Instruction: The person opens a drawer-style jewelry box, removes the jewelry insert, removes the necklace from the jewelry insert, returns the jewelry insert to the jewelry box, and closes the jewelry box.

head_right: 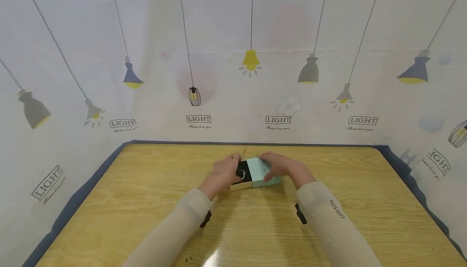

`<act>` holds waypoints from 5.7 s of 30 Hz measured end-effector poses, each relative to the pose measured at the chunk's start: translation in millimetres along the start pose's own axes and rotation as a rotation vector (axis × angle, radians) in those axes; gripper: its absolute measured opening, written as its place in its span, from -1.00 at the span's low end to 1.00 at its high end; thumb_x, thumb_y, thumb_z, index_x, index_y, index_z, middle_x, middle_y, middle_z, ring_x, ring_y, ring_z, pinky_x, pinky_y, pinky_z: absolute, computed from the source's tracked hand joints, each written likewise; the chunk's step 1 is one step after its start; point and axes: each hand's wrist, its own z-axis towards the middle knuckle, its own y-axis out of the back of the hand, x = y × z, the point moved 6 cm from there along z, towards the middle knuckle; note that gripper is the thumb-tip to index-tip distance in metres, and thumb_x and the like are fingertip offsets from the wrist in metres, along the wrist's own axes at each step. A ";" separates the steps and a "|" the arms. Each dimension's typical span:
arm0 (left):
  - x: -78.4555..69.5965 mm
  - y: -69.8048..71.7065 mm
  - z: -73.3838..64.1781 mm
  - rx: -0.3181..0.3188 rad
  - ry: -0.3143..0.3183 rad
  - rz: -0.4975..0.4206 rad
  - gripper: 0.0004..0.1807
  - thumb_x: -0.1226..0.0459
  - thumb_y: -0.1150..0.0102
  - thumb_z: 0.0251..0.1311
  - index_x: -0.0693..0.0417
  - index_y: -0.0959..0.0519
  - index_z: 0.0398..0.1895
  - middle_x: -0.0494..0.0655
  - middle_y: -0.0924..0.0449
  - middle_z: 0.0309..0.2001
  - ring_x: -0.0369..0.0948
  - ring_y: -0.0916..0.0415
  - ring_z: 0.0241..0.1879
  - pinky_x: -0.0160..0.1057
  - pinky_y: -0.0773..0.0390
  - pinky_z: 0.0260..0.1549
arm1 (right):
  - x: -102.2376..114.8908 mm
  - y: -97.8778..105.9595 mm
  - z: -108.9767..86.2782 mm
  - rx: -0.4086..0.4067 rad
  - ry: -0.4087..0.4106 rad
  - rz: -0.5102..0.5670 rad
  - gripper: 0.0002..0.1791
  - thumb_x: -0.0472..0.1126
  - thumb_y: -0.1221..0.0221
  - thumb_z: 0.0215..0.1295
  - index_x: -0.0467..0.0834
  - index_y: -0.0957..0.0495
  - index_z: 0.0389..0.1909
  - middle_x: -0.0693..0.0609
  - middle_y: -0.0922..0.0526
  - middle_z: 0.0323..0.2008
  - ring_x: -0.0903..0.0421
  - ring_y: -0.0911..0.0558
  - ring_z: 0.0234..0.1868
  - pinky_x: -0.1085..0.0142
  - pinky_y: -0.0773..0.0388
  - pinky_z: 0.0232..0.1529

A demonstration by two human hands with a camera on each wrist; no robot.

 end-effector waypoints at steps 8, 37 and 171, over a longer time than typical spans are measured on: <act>15.1 5.1 -3.2 0.045 0.057 -0.425 -0.25 0.15 -0.45 0.13 0.00 -0.29 0.35 0.04 -0.54 0.21 -0.08 -0.55 0.08 -0.10 -0.57 0.09 | 2.1 -0.4 -2.0 0.010 0.008 -0.001 -0.02 -0.12 -0.42 0.17 -0.32 -0.12 0.50 -0.33 -0.10 0.52 -0.33 -0.13 0.51 -0.19 -0.13 0.48; 41.4 15.0 -9.6 0.054 0.118 -1.039 -0.45 0.42 -0.25 0.20 0.29 -0.33 0.24 0.32 -0.48 0.18 0.18 -0.63 0.03 -0.05 -0.74 -0.20 | 5.6 0.5 -8.3 0.010 0.021 0.029 -0.01 -0.10 -0.42 0.16 -0.30 -0.11 0.51 -0.36 -0.06 0.52 -0.37 -0.11 0.50 -0.22 -0.10 0.47; 24.9 93.6 -78.1 0.110 -0.269 -0.993 -0.69 0.35 -0.24 0.27 0.27 -0.49 0.04 0.21 -0.65 -0.05 -0.19 -0.59 -0.13 -0.29 -0.62 -0.20 | 73.8 7.8 -64.1 -0.213 0.421 0.447 -0.54 -0.13 0.06 0.59 -0.24 -0.35 0.37 -0.27 -0.45 0.33 -0.17 -0.56 0.25 0.02 -0.58 0.18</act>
